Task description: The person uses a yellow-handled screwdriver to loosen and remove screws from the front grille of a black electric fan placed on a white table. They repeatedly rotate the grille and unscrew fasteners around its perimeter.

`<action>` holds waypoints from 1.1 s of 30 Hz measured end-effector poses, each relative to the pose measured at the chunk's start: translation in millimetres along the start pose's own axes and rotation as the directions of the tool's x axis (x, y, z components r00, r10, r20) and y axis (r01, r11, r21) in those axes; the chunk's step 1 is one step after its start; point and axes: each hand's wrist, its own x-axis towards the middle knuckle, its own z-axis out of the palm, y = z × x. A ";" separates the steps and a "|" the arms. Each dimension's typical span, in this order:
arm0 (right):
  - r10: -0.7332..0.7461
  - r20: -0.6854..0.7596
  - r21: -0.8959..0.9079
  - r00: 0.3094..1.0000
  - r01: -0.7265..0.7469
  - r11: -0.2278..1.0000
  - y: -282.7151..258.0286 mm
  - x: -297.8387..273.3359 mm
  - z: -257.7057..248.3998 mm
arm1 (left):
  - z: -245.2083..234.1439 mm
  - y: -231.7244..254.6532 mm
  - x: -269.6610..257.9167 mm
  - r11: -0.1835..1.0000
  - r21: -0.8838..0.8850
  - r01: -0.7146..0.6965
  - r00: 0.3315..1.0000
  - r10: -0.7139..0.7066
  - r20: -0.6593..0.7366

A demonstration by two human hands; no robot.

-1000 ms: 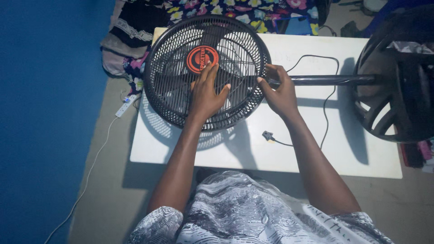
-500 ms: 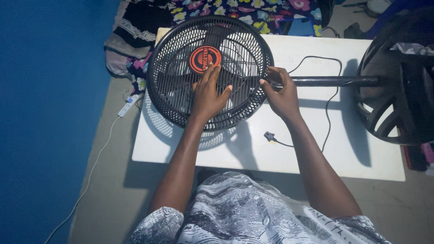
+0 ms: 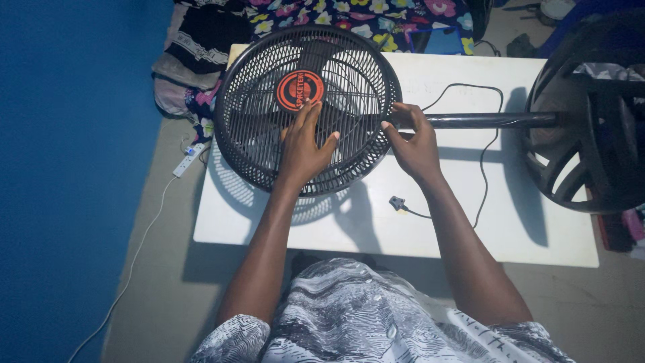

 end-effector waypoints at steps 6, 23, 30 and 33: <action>0.012 -0.013 0.043 1.000 -0.012 0.999 0.4 -3.4 -2.8 | 3.1 0.2 -3.0 1.000 0.019 0.010 1.000 -0.010 -0.013; 0.006 0.057 0.086 0.998 -0.011 0.996 13.0 0.0 -23.0 | 13.4 22.0 -17.4 0.995 0.078 0.067 0.996 -0.062 -0.067; -0.030 0.089 0.156 0.996 0.015 0.988 17.4 1.6 -34.2 | 22.6 32.8 -23.0 0.991 0.075 0.114 0.991 -0.108 -0.084; -0.002 0.091 0.137 0.996 -0.010 0.990 17.7 -0.1 -39.5 | 24.1 36.9 -25.3 0.990 0.084 0.115 0.990 -0.107 -0.090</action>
